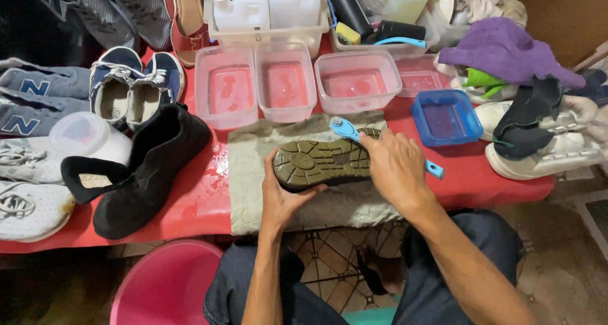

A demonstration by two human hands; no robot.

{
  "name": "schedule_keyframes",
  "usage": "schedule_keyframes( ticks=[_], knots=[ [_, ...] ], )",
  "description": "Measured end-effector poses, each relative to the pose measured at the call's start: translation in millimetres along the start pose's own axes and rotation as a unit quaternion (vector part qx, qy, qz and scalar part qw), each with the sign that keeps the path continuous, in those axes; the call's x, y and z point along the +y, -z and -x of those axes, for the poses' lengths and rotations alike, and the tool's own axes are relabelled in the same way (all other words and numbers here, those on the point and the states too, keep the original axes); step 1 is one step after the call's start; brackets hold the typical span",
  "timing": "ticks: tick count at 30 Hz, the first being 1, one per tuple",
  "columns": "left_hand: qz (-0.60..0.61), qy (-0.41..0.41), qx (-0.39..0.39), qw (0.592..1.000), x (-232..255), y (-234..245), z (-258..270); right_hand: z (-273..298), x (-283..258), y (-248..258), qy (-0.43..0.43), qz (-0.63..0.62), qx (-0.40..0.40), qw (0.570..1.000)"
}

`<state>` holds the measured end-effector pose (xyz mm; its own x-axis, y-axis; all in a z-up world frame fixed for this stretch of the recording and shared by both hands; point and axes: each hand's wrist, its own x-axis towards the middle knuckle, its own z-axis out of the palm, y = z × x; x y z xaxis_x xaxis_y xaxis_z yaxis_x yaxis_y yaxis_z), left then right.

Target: The person scrubs the sole of a single shoe with a blue toothbrush, repeatedly dipping the brush into a container of pink liquid. The person holds the shoe steady with the left hand while scrubbing the tread pattern with the right hand.

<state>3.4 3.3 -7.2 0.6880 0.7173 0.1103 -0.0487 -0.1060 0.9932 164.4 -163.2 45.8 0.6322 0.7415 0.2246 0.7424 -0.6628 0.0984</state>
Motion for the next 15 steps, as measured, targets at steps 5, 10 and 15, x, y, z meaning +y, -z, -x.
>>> schedule_keyframes(
  ticks=[5,10,15],
  knots=[
    [0.019,0.003,0.01,1.0,5.2,0.1,2.4,36.8,4.6,37.9,0.013,0.031,-0.05,0.998],
    [0.01,0.005,0.007,1.0,7.7,-0.4,7.6,11.4,6.1,-4.1,0.004,-0.02,-0.033,0.999],
    [0.019,-0.004,0.007,1.0,5.3,1.6,2.3,44.9,9.8,50.8,-0.026,-0.019,-0.105,0.994]
  ],
)
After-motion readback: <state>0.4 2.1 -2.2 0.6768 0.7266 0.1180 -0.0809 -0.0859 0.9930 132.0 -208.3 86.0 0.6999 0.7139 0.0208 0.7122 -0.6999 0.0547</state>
